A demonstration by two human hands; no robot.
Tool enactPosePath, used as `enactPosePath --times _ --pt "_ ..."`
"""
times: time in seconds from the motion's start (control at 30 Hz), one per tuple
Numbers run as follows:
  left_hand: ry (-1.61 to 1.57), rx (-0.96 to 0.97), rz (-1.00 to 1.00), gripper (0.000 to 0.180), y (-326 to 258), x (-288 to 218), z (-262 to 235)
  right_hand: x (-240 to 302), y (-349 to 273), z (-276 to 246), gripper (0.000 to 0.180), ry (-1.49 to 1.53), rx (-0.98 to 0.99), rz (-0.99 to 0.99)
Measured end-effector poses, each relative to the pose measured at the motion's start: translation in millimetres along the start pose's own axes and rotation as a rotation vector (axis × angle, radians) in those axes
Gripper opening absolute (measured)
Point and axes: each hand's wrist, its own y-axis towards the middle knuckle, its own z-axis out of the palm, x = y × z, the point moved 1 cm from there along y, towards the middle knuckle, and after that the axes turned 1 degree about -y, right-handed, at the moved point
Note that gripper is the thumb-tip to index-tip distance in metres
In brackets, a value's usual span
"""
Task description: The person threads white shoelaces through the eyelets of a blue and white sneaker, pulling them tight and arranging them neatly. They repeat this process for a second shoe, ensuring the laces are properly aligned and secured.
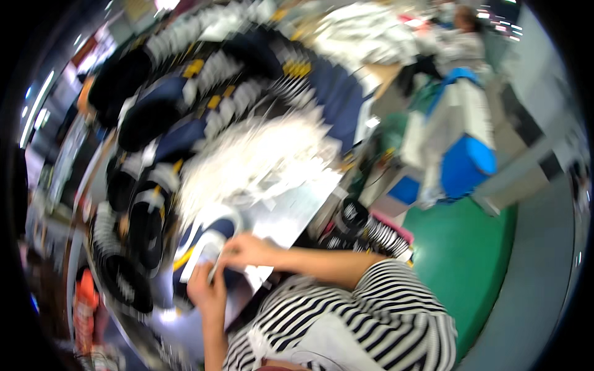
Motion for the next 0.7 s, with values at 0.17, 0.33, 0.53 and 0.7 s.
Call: enactPosePath --times 0.17,0.33,0.53,0.7 --pt "0.008 -0.010 0.051 0.012 5.7 -18.3 -12.9 8.8 -3.5 11.8 0.031 -0.037 -0.152 0.002" --pt "0.040 -0.024 0.039 0.012 1.8 -25.5 -13.3 19.3 -9.8 6.6 0.029 0.076 -0.026 0.083" --pt "-0.030 -0.104 0.044 0.012 6.4 -31.9 -30.1 7.5 -4.2 9.7 0.023 0.492 0.139 0.023" --pt "0.002 -0.143 0.019 0.014 15.3 -16.6 -47.6 28.2 -37.5 4.6 0.022 0.434 0.534 0.002"
